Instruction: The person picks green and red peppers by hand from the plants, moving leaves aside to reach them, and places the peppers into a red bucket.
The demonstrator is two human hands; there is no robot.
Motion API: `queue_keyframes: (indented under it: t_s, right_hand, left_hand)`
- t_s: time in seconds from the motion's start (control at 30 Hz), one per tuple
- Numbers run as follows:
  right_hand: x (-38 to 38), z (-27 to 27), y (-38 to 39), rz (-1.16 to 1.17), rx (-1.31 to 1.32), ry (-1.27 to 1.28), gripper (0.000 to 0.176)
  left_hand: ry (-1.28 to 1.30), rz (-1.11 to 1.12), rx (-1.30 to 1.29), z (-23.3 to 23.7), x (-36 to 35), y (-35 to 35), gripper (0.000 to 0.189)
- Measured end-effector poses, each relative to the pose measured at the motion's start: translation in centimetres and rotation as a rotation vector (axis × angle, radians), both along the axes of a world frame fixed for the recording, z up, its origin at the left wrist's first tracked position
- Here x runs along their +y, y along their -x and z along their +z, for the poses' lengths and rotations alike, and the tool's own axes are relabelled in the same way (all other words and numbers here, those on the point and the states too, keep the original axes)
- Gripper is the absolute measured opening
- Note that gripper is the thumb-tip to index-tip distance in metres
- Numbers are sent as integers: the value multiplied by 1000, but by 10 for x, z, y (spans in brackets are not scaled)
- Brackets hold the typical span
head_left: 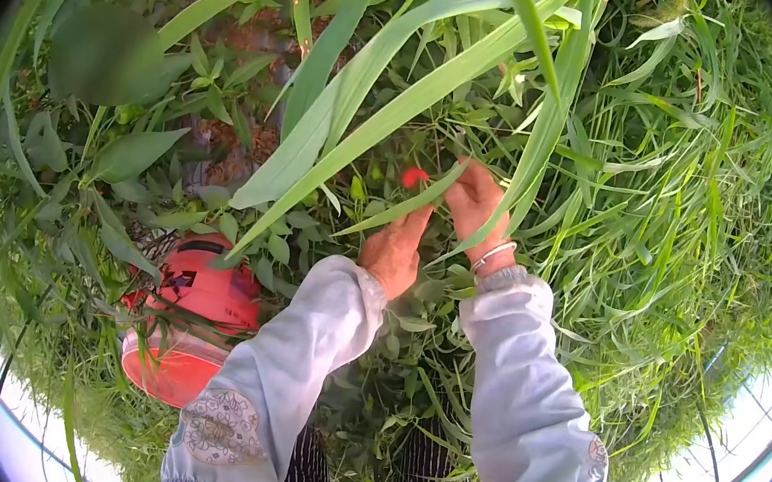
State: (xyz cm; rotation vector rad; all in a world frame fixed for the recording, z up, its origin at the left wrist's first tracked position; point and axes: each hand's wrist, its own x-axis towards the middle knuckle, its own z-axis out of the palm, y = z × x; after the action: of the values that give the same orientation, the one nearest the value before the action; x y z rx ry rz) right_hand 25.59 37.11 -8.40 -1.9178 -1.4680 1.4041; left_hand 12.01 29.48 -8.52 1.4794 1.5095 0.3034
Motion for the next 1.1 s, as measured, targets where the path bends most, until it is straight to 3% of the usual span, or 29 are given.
queue_keyframes:
  t_s: [0.13,0.17,0.2,0.23,0.27,0.37,0.43,0.57,0.63,0.77,0.87,0.9,0.93,1.03,1.07,1.1]
  right_hand:
    - [20,-48,31,-237,326,205,32]
    - [18,-48,29,-260,322,229,30]
    - [15,-41,24,-283,314,255,29]
    - [12,-35,21,-308,303,282,28]
    - [5,-42,22,-592,595,323,22]
    - [-10,-18,-3,-861,890,299,19]
    - [-20,9,-6,-854,876,322,20]
    - [-38,-10,-5,-972,963,295,14]
    - [-50,-13,-8,-979,1092,301,14]
    - [-72,-16,2,-1031,1021,194,18]
    - [-94,-22,-6,-1118,1045,217,17]
    - [-96,-16,-7,-1124,1048,231,15]
    - [-98,-9,-10,-1018,1086,231,19]
    - [-108,15,-7,-1004,1160,272,24]
    - [-121,2,-15,-922,1269,263,27]
    - [-123,6,-13,-990,1228,299,25]
  left_hand:
    - [105,-73,18,13,-9,6,69]
    - [140,-75,28,16,-12,7,68]
    - [-51,-45,-17,15,-12,10,67]
    - [-25,-48,-21,15,-15,12,67]
    - [-2,-48,-24,14,-17,14,66]
    - [-6,11,-74,19,-12,19,58]
    - [7,60,-144,18,-3,24,55]
    - [90,510,-535,0,10,25,29]
    - [159,704,-539,-7,26,30,22]
    - [-162,407,141,-16,61,33,27]
    - [232,107,175,-51,72,34,33]
    - [275,-125,243,-21,83,32,35]
    - [254,-60,152,-30,76,31,36]
    - [268,197,-73,-34,49,27,39]
    - [219,182,-27,-29,42,27,37]
    - [171,168,21,-21,35,27,36]
